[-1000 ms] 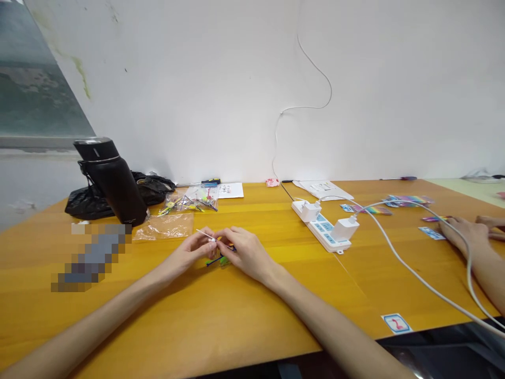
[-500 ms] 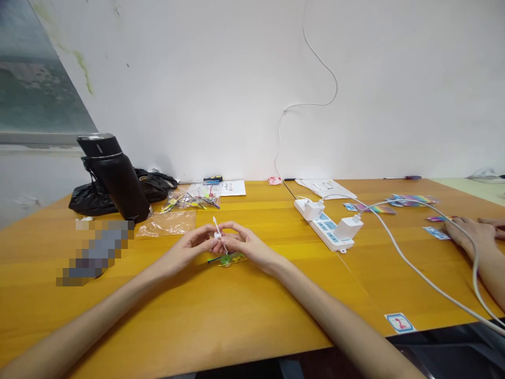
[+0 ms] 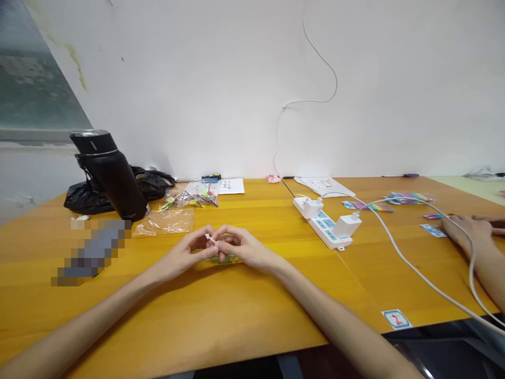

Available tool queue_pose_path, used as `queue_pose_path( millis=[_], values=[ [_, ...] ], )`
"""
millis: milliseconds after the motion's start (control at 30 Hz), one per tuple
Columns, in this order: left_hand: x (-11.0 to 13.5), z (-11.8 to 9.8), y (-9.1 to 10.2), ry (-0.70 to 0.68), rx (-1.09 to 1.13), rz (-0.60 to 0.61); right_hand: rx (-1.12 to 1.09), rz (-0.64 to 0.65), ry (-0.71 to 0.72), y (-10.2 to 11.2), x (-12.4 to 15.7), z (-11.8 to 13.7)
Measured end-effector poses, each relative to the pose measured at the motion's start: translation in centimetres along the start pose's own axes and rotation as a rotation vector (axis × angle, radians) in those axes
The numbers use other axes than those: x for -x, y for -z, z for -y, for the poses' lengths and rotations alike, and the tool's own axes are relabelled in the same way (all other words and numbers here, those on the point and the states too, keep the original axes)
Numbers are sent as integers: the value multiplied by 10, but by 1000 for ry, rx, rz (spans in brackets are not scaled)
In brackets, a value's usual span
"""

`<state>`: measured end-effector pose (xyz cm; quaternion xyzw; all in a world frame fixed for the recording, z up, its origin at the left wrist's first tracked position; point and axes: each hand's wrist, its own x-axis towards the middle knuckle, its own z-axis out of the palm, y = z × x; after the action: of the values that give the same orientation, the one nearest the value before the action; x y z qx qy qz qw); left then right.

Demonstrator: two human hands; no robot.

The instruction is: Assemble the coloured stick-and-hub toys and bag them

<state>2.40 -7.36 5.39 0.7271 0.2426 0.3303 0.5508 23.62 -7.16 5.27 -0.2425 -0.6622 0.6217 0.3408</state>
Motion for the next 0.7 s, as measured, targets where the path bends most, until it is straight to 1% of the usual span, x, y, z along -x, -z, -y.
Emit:
queue_pose_path(
  millis=[133, 267, 433, 700],
  values=[
    [0, -5, -1, 1, 17, 10, 8, -5, 5, 4, 1, -1],
    [0, -5, 1, 2, 62, 55, -27, 2, 7, 3, 1, -2],
    [1, -1, 5, 5, 25, 77, -26, 25, -13, 1, 2, -3],
    [3, -4, 5, 33, -6, 140, -43, 93, -33, 0, 3, -4]
  ],
)
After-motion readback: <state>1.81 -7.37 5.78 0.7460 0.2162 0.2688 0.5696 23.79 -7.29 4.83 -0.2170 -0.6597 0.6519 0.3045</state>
